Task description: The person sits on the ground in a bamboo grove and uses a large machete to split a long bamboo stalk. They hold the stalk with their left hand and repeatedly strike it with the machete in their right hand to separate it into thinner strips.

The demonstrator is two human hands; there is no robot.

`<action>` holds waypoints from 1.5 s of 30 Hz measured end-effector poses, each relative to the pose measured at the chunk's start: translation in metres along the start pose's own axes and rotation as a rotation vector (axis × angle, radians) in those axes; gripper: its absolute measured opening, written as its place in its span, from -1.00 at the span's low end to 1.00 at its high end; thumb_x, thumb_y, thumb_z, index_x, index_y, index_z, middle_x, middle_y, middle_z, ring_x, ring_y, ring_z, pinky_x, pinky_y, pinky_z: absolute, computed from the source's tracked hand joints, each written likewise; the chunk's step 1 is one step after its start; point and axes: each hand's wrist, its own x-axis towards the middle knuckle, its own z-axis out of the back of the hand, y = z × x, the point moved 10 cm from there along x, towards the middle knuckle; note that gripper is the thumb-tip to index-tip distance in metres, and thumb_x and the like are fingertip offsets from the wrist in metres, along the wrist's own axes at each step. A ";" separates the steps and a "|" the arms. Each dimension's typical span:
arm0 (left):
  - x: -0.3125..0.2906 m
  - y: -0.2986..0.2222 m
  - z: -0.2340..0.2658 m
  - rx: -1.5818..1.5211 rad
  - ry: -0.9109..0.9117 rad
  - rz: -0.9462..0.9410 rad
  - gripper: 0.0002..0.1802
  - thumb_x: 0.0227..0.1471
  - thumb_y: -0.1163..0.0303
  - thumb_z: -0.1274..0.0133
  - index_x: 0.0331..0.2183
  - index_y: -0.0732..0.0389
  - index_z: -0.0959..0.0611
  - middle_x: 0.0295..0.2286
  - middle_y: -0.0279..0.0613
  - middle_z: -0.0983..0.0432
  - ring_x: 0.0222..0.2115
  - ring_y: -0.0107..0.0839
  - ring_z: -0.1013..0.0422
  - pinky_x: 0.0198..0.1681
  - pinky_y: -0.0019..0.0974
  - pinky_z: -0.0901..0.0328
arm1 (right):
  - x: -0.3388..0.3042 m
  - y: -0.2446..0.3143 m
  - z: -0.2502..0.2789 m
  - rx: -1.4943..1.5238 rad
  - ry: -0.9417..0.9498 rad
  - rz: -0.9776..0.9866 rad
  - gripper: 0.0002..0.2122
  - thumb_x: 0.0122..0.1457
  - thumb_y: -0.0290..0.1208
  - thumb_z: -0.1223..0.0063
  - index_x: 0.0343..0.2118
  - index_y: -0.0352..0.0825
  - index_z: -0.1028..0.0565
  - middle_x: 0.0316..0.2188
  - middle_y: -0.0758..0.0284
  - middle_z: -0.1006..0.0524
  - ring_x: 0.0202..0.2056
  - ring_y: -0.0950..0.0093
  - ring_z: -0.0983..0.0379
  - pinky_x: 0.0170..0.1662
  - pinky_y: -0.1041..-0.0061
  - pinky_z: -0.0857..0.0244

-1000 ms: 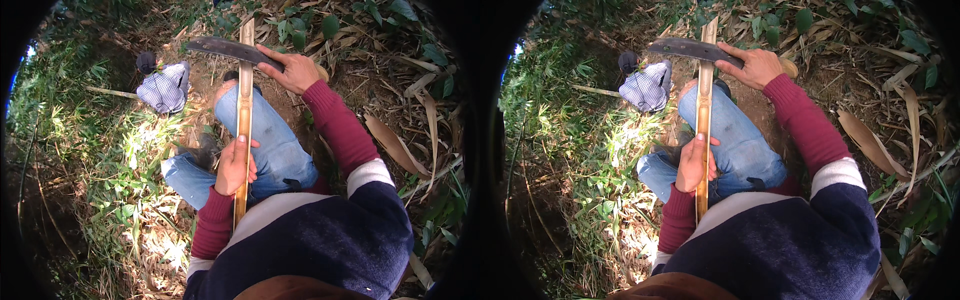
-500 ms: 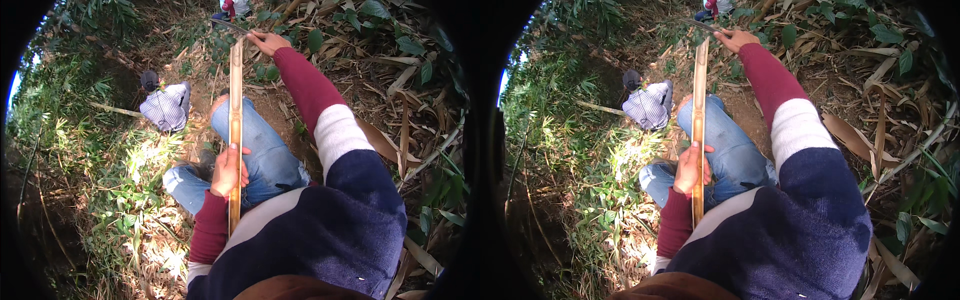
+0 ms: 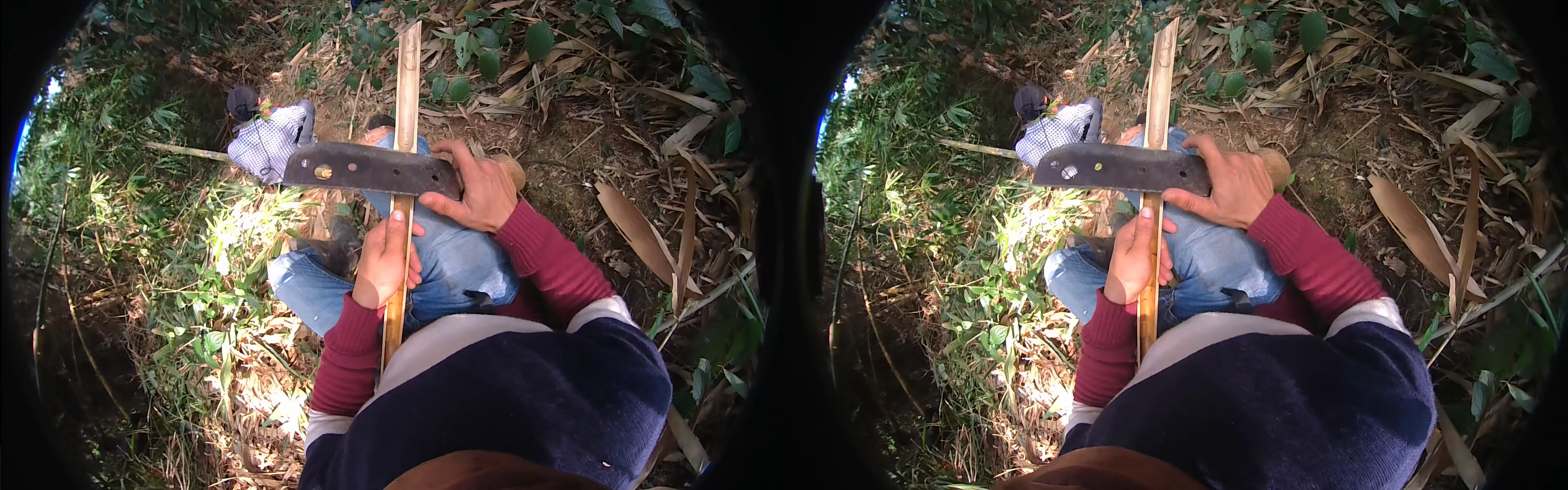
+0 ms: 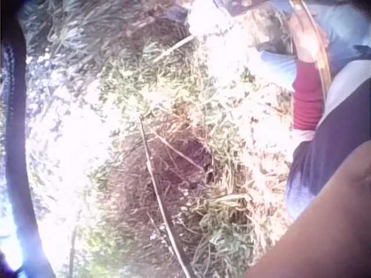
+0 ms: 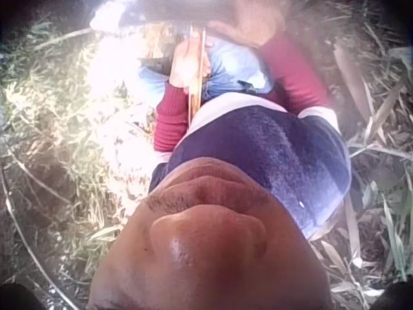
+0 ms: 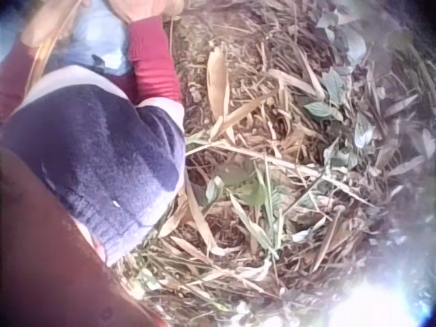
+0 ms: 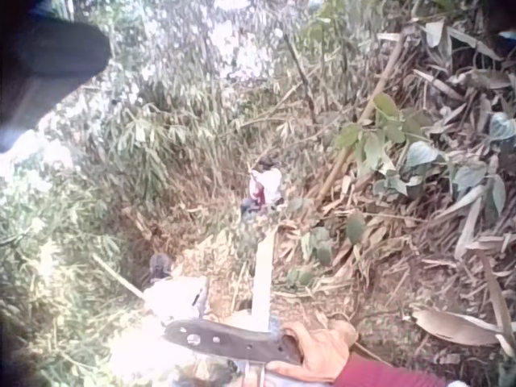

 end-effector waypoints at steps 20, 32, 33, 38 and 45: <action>-0.003 -0.004 -0.002 0.038 -0.030 0.023 -0.38 0.39 -0.11 0.35 -0.28 0.28 -0.50 -0.73 -0.27 -0.34 -0.80 -0.51 -0.31 -0.74 -0.45 -0.24 | 0.163 -0.118 0.029 -0.278 -0.099 -0.149 -0.10 0.08 0.60 0.34 -0.11 -0.39 -0.39 -0.49 0.06 -0.59 -0.37 0.12 -0.62 -0.19 0.10 -0.45; 0.003 0.001 -0.003 0.026 -0.005 0.027 -0.33 0.38 -0.16 0.38 -0.26 0.29 -0.51 -0.73 -0.26 -0.37 -0.80 -0.50 -0.34 -0.74 -0.45 -0.24 | 0.059 -0.044 0.027 0.033 -0.058 -0.091 -0.14 0.01 0.54 0.03 -0.02 -0.32 -0.36 -0.63 0.27 -0.51 -0.57 0.21 -0.54 -0.43 0.20 -0.36; 0.003 -0.001 -0.004 0.023 -0.003 0.020 -0.34 0.39 -0.14 0.38 -0.26 0.29 -0.51 -0.73 -0.27 -0.36 -0.80 -0.51 -0.33 -0.74 -0.46 -0.24 | 0.041 -0.033 0.015 -0.016 -0.025 -0.078 -0.13 -0.01 0.54 0.00 -0.01 -0.31 -0.35 -0.56 0.27 -0.54 -0.55 0.25 -0.54 -0.43 0.26 -0.36; 0.001 -0.003 -0.003 0.023 -0.020 0.001 -0.39 0.40 -0.09 0.37 -0.28 0.27 -0.49 -0.73 -0.29 -0.34 -0.79 -0.54 -0.31 -0.72 -0.47 -0.23 | 0.013 -0.005 -0.003 -0.048 -0.058 0.071 -0.17 -0.09 0.48 -0.16 -0.10 -0.31 -0.35 -0.58 0.17 -0.53 -0.53 0.14 -0.57 -0.45 0.25 -0.38; 0.002 -0.002 -0.003 0.031 -0.043 0.012 -0.40 0.40 -0.10 0.36 -0.32 0.26 -0.47 -0.74 -0.28 -0.34 -0.80 -0.53 -0.30 -0.74 -0.46 -0.23 | 0.041 -0.025 0.001 -0.083 -0.042 0.045 -0.21 -0.04 0.46 -0.12 -0.12 -0.30 -0.35 -0.64 0.18 -0.50 -0.54 0.08 -0.55 -0.45 0.17 -0.36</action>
